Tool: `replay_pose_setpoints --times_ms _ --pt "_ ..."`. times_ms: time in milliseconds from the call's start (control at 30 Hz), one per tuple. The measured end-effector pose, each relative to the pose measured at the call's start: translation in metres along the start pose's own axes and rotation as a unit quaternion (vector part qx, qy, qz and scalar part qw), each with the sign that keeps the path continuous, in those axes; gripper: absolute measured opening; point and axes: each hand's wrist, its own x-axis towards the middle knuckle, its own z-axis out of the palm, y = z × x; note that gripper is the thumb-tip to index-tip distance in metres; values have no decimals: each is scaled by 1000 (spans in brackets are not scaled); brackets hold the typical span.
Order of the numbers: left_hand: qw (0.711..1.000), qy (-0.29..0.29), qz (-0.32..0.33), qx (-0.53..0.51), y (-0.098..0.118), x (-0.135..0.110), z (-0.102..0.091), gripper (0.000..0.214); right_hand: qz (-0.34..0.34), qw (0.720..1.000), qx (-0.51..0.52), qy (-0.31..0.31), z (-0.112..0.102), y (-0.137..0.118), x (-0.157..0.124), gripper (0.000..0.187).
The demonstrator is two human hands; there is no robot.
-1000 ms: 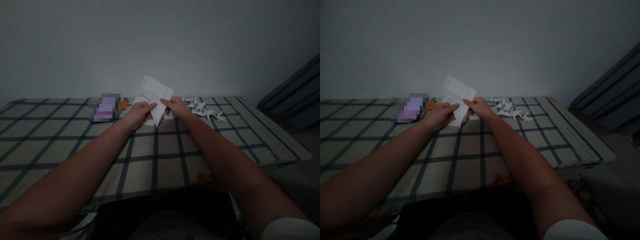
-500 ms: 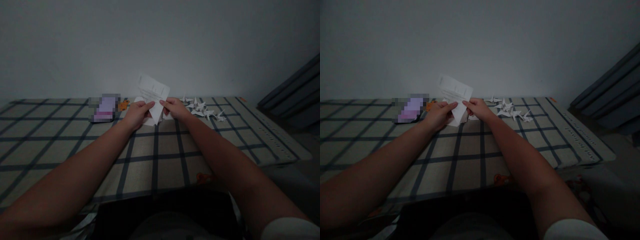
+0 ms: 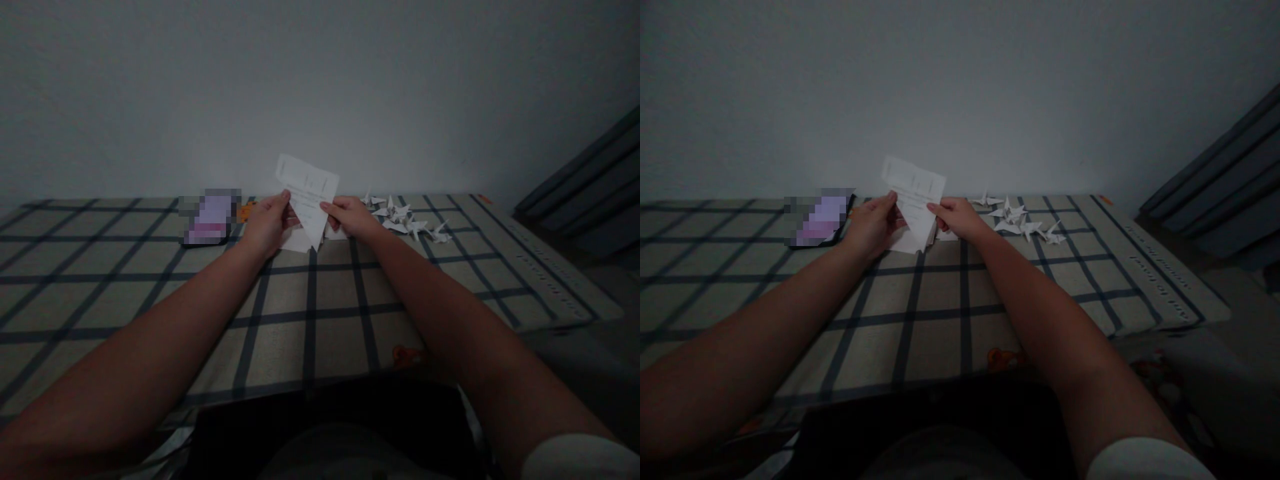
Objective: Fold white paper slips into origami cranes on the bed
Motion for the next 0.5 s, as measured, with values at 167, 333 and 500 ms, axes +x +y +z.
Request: replay_pose_setpoints --times_ms 167,333,500 --pt "998 48 36 -7 1 5 -5 17 -1 1000 -19 -17 -3 1 -1 46" --pt "992 120 34 -26 3 8 -6 19 -4 999 -33 -38 -2 -6 -5 46" --pt "997 71 2 -41 4 6 -5 18 9 999 -20 -36 -1 -8 -5 45"
